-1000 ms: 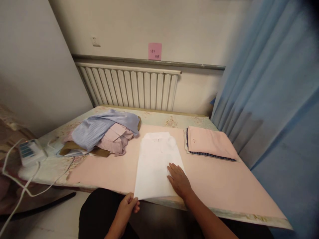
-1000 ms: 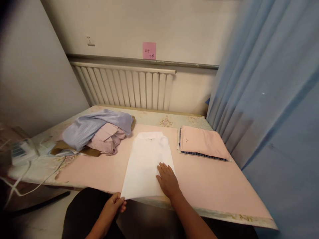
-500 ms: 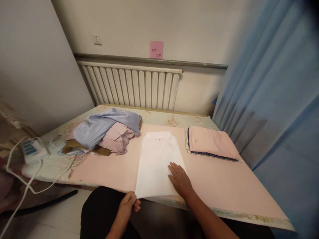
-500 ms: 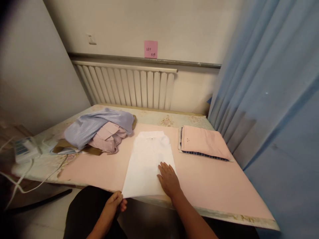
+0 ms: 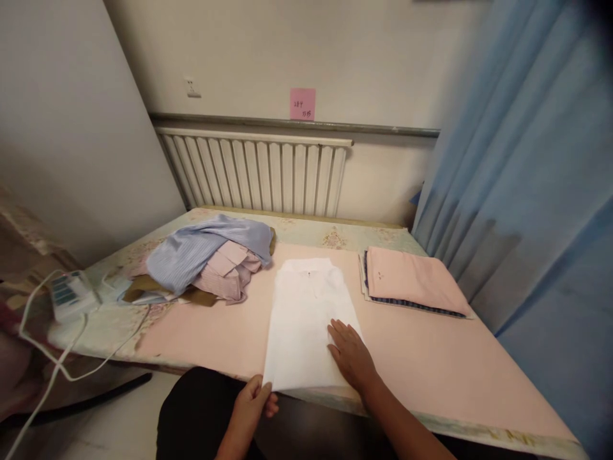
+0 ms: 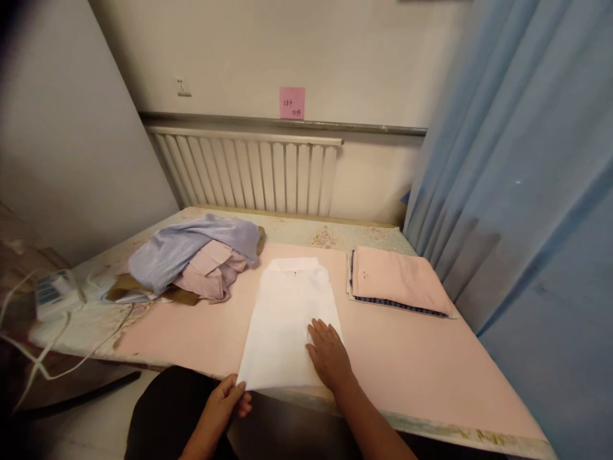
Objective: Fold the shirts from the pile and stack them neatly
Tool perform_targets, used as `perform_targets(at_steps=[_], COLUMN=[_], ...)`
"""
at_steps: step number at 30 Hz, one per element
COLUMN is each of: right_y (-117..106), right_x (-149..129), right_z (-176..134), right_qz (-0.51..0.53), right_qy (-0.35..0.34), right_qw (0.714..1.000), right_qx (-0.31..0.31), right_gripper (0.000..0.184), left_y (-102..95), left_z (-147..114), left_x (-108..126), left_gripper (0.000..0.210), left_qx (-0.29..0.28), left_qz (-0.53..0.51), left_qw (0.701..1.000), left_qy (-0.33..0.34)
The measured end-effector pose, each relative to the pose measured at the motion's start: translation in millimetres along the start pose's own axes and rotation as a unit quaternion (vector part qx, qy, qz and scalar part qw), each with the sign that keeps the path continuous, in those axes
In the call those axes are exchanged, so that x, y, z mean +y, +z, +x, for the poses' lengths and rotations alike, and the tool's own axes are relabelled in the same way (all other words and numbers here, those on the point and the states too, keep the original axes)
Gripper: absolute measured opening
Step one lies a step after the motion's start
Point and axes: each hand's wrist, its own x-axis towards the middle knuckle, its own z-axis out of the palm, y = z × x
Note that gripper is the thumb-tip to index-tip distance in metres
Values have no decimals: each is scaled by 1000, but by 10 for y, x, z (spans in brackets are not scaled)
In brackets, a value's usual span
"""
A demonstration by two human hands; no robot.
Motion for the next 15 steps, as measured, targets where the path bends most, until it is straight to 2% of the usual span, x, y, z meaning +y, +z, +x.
perform_targets(at_steps=[3, 7, 10, 15], right_y=[21, 41, 36, 35], right_x=[12, 22, 17, 16], right_z=[-2, -6, -7, -8], right_qz=[0, 3, 1, -8], right_qy=[-3, -9, -9, -11], right_qw=[1000, 1000, 1000, 1000], right_qx=[7, 15, 17, 19], right_gripper=[45, 46, 46, 45], left_y=[0, 27, 50, 55], left_z=[-6, -4, 70, 321], left_x=[88, 258, 384, 522], left_gripper=[50, 42, 34, 25], left_qx=[4, 38, 59, 98], left_qz=[-29, -46, -14, 113], left_qw=[998, 993, 994, 988], left_qy=[-50, -97, -92, -40])
